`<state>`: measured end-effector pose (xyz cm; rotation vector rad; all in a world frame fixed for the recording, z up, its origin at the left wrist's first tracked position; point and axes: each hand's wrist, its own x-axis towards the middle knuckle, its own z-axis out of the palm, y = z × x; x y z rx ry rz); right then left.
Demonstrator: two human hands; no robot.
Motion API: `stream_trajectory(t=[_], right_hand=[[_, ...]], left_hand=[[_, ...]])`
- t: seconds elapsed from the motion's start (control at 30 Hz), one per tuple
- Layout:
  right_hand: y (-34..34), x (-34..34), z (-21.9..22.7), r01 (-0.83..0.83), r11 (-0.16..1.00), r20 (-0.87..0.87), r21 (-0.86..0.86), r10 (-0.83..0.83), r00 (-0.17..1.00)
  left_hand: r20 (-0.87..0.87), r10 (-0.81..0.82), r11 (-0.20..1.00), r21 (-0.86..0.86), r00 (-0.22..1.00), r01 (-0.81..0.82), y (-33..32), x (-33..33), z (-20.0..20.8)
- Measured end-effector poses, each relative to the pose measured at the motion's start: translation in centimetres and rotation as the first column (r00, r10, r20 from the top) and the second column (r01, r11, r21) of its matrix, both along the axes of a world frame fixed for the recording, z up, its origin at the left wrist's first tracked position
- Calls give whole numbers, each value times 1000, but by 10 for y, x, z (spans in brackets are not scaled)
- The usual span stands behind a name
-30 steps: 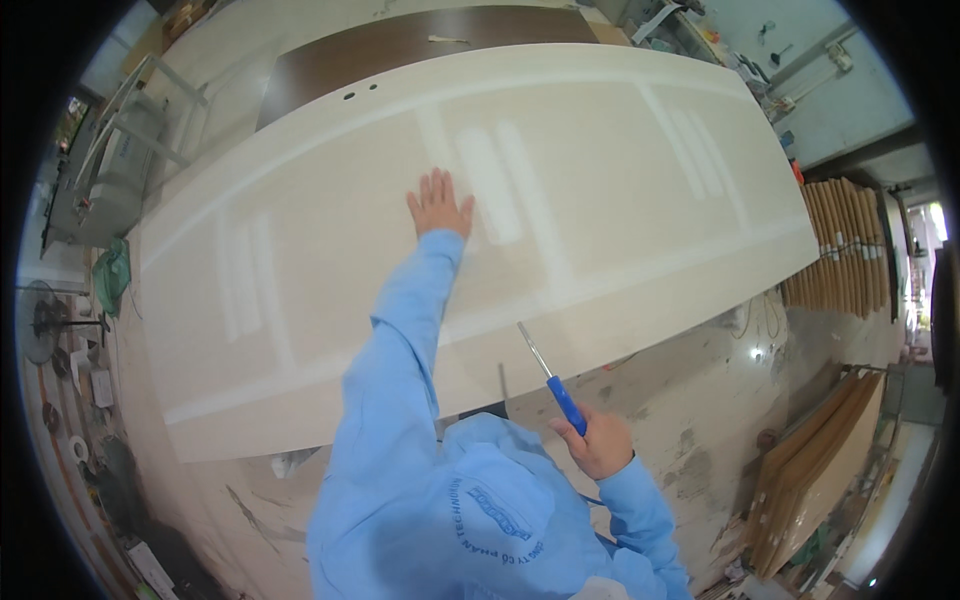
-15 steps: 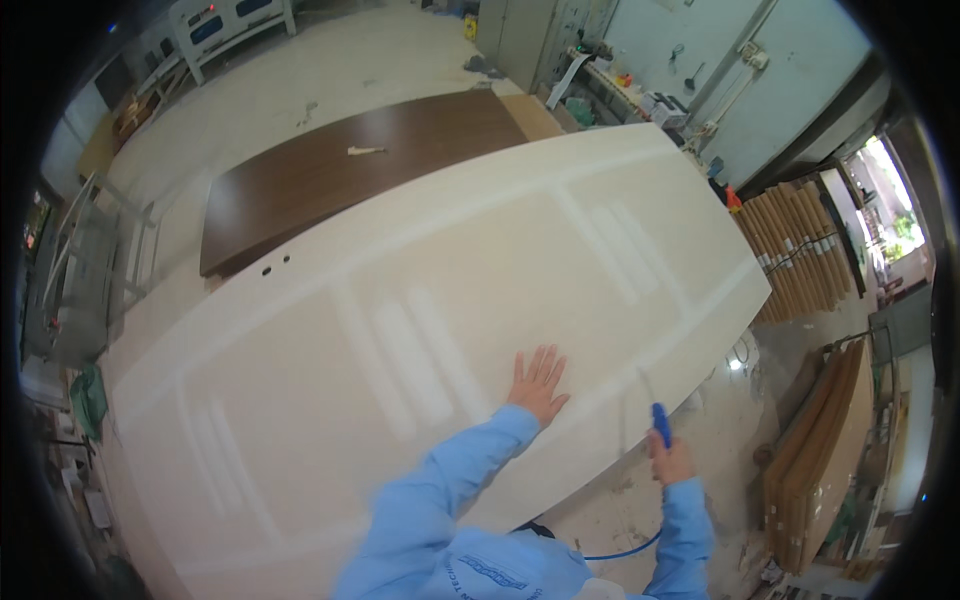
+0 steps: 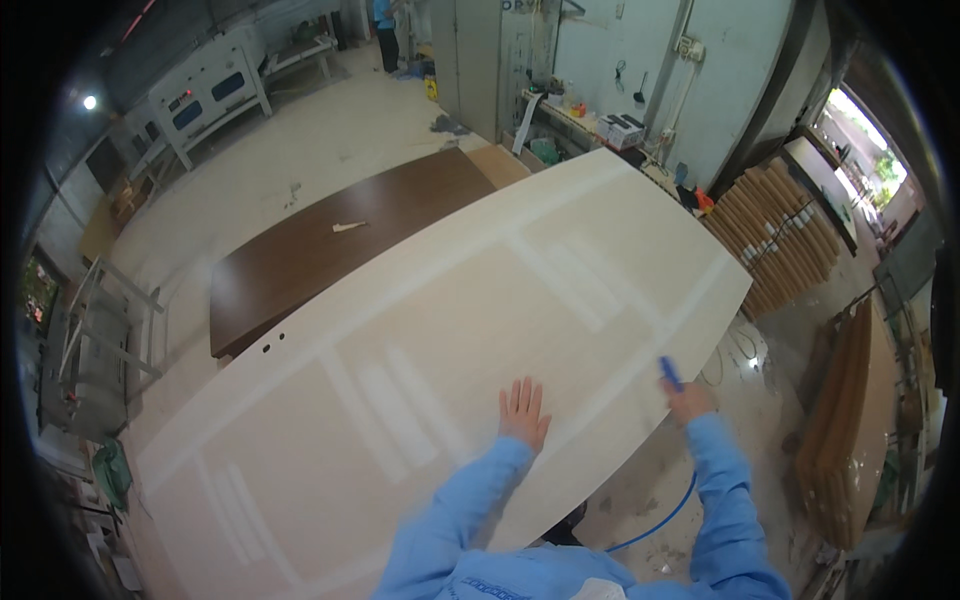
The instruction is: The person wipes a large white panel with a blue-handled tool, moving in long strokes across the surface. The person repeatedly wipes different sections of the panel, occasionally adjusting position to reach edges.
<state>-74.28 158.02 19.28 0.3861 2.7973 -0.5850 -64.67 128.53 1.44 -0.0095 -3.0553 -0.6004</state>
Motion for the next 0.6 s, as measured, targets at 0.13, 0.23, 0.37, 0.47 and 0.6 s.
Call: stream_trajectory(t=[0.13, 0.23, 0.37, 0.47, 0.6], right_hand=[[-69, 2, -4, -753, 656, 188, -60, 748, 636], [-79, -69, -5, -597, 802, 113, -5, 593, 797], [2, -176, -24, -194, 976, -60, 101, 200, 978], [46, -196, -42, -466, 856, 72, 225, 463, 884], [115, -226, -28, 87, 996, -123, 15, -84, 989]], left_hand=[[21, 44, 999, 10, 999, -44, 26, 26, 0], [-52, 94, 994, 51, 994, -92, 30, 26, -1], [-57, 74, 997, -11, 996, -74, 30, 23, 0], [-59, 92, 995, -25, 994, -93, 33, 23, 5], [-70, 95, 995, -16, 993, -96, 36, 21, 9]])
